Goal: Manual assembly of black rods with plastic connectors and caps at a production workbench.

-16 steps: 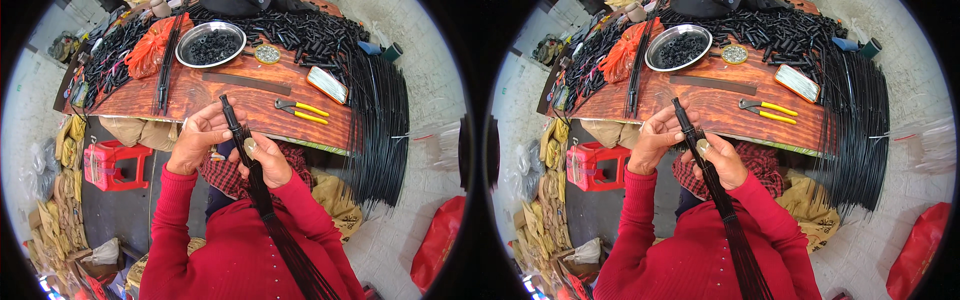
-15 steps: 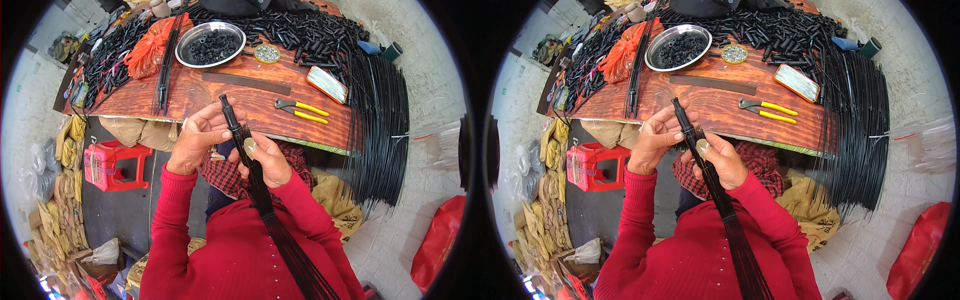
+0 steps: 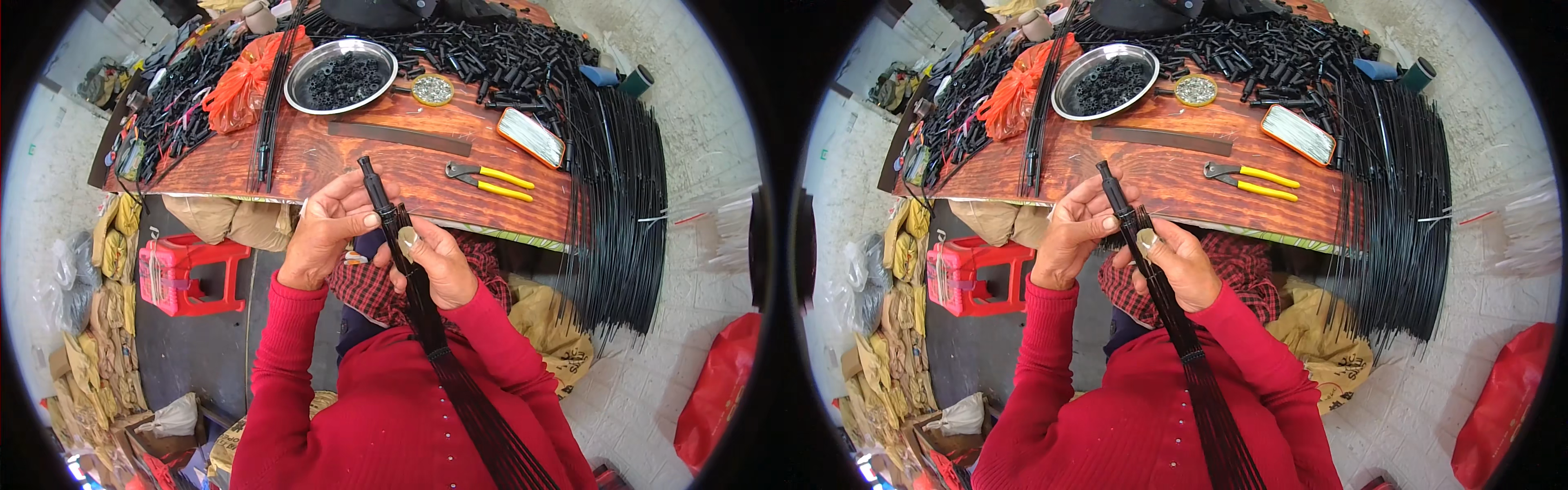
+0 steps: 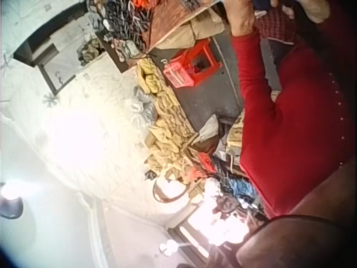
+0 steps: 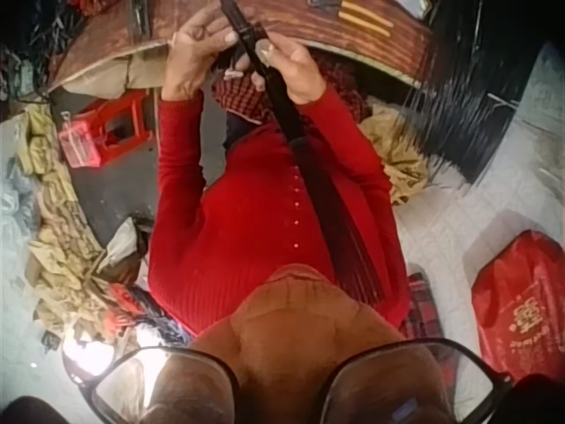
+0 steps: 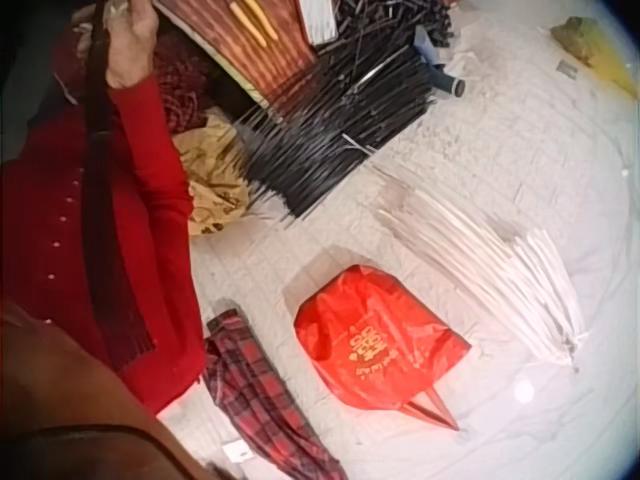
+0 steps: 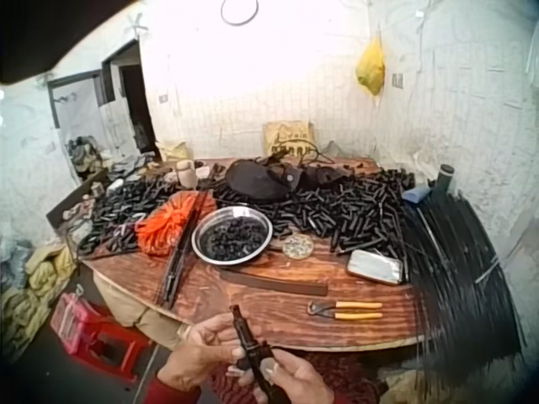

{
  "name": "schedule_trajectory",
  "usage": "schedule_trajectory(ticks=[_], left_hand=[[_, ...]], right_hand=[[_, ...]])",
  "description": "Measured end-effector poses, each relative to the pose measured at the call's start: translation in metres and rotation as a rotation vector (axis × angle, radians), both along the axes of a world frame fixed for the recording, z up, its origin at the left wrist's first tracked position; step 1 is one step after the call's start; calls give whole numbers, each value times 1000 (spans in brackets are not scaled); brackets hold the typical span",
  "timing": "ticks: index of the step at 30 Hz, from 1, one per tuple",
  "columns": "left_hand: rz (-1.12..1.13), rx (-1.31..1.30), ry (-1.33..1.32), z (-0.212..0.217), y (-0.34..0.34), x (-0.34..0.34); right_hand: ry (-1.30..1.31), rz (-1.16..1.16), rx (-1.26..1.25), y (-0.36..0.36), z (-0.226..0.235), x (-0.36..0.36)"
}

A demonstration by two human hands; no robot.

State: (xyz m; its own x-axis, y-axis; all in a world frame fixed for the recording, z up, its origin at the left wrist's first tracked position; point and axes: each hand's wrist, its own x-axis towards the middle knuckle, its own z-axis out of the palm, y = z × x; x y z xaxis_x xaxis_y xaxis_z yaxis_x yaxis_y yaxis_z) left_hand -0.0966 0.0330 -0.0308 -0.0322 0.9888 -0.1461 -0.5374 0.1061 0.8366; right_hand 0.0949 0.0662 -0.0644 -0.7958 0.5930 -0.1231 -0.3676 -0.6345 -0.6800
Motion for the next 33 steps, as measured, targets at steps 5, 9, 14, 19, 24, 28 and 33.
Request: schedule_trajectory(ticks=[5,9,14,19,24,28,33], left_hand=[[24,15,41,-4,0,2],[58,15,68,-6,0,4],[114,18,87,-8,0,7],[169,19,152,-11,0,14],[182,19,203,-14,1,16],[128,23,98,-23,2,10],[56,39,22,-26,3,8]], right_hand=[[-27,-26,12,-1,2,1],[-67,-35,28,-1,3,1],[-109,-51,75,0,5,0],[-105,-54,54,3,1,1],[-91,-63,29,2,-2,2],[-49,-42,16,2,-5,3],[-65,-56,29,0,-2,2]])
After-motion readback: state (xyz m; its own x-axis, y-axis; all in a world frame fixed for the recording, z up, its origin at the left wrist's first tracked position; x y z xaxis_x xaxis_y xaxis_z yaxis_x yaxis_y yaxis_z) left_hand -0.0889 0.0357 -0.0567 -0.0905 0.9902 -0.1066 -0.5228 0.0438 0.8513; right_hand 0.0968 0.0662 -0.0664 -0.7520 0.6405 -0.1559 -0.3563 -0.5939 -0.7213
